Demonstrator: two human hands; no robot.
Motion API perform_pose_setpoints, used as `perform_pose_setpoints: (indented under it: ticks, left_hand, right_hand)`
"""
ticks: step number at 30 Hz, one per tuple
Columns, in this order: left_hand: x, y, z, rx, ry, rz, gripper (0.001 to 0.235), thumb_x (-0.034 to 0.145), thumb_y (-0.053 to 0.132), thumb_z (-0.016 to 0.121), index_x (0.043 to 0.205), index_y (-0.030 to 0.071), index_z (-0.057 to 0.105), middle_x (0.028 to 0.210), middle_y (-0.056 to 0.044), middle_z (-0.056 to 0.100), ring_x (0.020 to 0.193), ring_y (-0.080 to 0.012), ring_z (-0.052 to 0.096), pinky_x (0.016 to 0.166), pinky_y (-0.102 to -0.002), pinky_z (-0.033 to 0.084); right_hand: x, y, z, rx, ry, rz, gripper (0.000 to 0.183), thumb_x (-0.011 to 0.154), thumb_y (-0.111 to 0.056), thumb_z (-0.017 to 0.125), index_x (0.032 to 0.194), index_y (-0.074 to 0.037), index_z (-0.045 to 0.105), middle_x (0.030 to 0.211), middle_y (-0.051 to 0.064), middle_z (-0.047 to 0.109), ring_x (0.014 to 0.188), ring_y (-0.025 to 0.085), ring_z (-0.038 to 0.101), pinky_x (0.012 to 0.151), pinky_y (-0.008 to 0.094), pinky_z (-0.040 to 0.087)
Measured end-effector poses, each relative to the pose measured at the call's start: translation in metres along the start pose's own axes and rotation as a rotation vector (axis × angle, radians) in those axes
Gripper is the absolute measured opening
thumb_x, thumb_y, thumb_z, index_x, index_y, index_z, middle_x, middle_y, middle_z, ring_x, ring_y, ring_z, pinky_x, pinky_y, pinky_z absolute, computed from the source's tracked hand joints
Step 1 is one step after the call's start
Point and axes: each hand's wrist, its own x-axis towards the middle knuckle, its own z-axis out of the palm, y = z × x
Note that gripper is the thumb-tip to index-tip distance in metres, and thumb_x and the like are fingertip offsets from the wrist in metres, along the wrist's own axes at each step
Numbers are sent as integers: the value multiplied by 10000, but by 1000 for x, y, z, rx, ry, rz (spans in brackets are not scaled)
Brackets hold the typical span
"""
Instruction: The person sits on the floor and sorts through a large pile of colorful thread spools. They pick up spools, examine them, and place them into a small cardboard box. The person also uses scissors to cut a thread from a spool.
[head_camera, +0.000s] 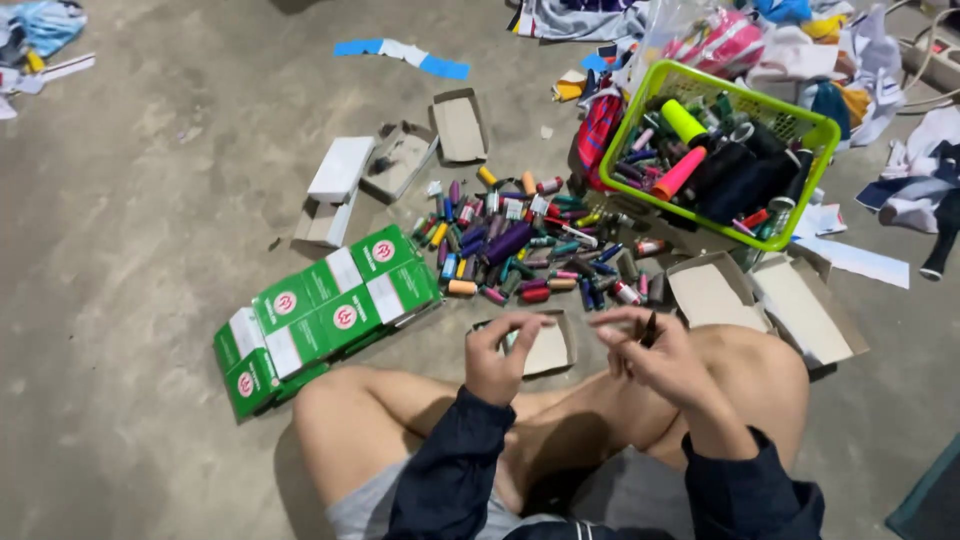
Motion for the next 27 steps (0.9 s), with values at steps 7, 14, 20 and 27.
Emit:
perform_pose_setpoints:
  ticks: [7,14,20,27]
  left_hand:
    - [80,-77,28,-106,-63,-124,141,998,204,702,974,100,796,865,-74,794,869,-177,753,840,-333,596]
    - [107,-128,24,102,-227,-156,238,918,216,757,704,125,705,508,-15,652,530,-109,654,648,-240,552]
    - [95,-125,68,184,-606,-339,323,1018,201,589,1338,190,626,1001,-115,760,1058,-290,710,980,-444,578]
    - [46,-279,151,625,-718,115,332,903,211,659,1209,89,701,1168,-173,727,1118,-374,679,970,-478,561]
  right_hand:
    - [120,46,-79,-288,70,-139,352,975,-72,687,1317,-10,630,733,155,658,555,202,649,498,280,510]
    - [171,155,-164,-267,443,83,184,1061,-123,583,1186,-26,677,742,172,648,540,229,654,446,340,568]
    - [129,93,-138,-249,322,305,282,1050,-95,491,1259,59,601,862,249,675,648,256,678,528,348,579]
    - [142,116,-125,-314,39,524,553,907,25,381,1450,109,444,1135,359,674,928,372,698,785,498,592]
